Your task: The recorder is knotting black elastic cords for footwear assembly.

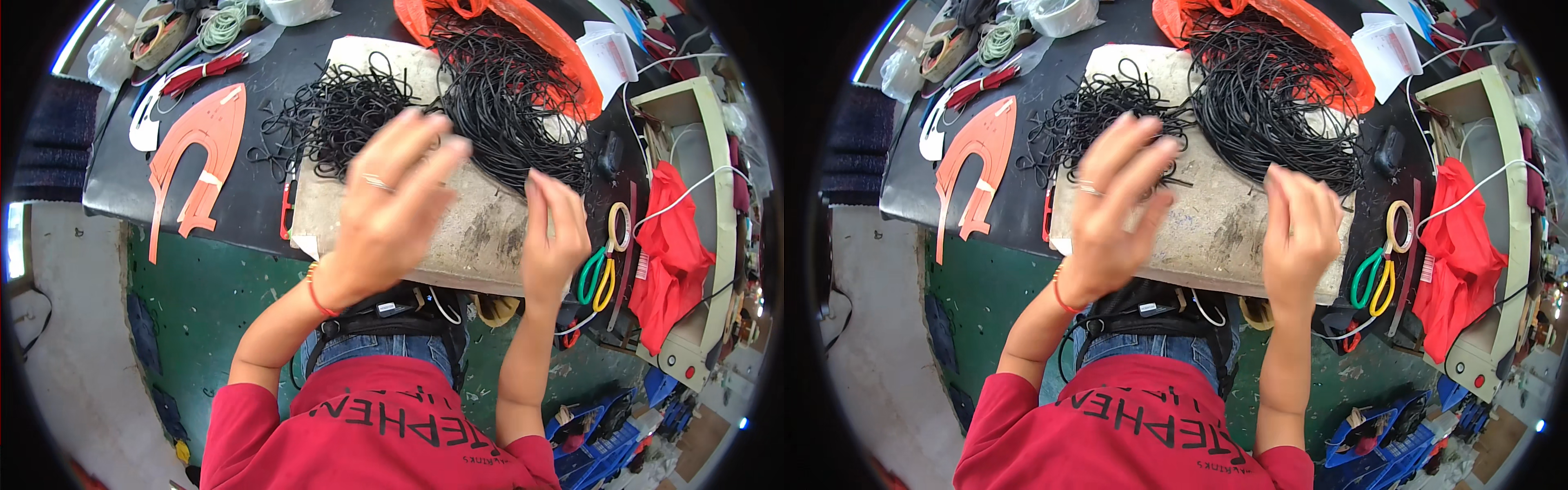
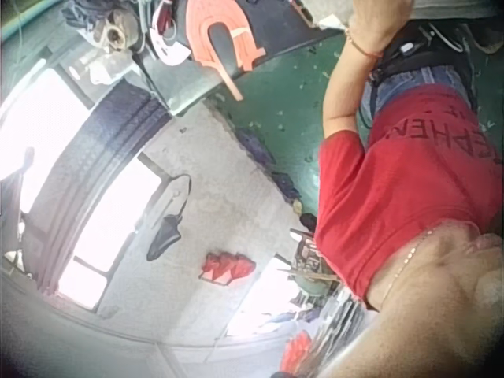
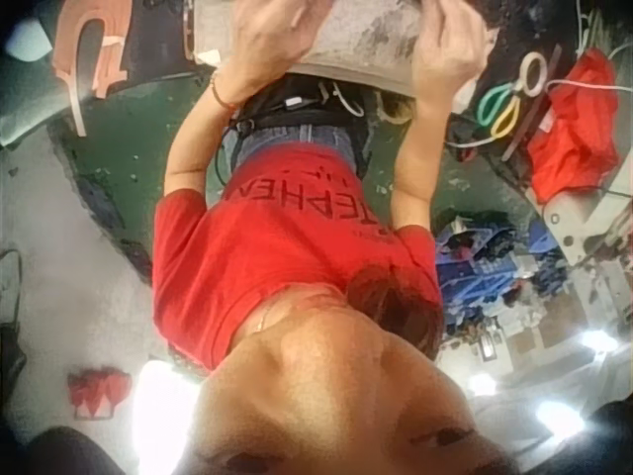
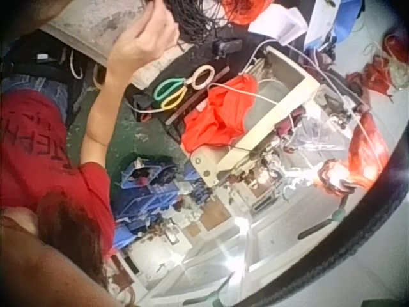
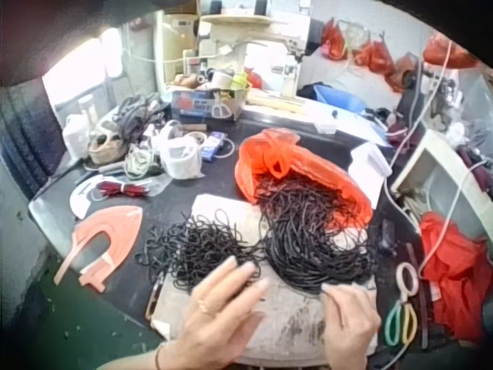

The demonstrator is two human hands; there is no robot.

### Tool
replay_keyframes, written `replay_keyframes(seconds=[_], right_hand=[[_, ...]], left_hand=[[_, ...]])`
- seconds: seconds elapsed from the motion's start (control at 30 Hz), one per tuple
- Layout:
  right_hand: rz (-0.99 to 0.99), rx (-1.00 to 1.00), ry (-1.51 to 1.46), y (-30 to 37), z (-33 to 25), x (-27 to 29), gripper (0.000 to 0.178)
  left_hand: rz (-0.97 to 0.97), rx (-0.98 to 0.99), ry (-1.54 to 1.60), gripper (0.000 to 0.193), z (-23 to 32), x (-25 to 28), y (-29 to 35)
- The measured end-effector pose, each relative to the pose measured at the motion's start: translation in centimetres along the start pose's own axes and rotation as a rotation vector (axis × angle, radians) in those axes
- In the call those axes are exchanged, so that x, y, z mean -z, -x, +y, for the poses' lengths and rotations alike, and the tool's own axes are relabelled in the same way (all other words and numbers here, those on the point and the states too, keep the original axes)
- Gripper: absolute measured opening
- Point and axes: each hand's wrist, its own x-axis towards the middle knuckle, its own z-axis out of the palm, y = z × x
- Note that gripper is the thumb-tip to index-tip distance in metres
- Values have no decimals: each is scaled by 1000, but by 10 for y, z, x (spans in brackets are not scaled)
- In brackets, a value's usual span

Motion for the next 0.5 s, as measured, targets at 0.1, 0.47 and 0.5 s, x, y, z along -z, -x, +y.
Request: replay_keyframes(seconds=[0.1,0.47,0.5], right_hand=[[-52,-43,-108,15,-31,30,23],[28,-196,-7,18,-32,35,22],[40,-202,-1,17,-38,27,21]], left_hand=[[-250,49,193,34,28,-5,-8],[-522,921,1002,20,33,20,12],[-478,940,1038,20,33,17,14]])
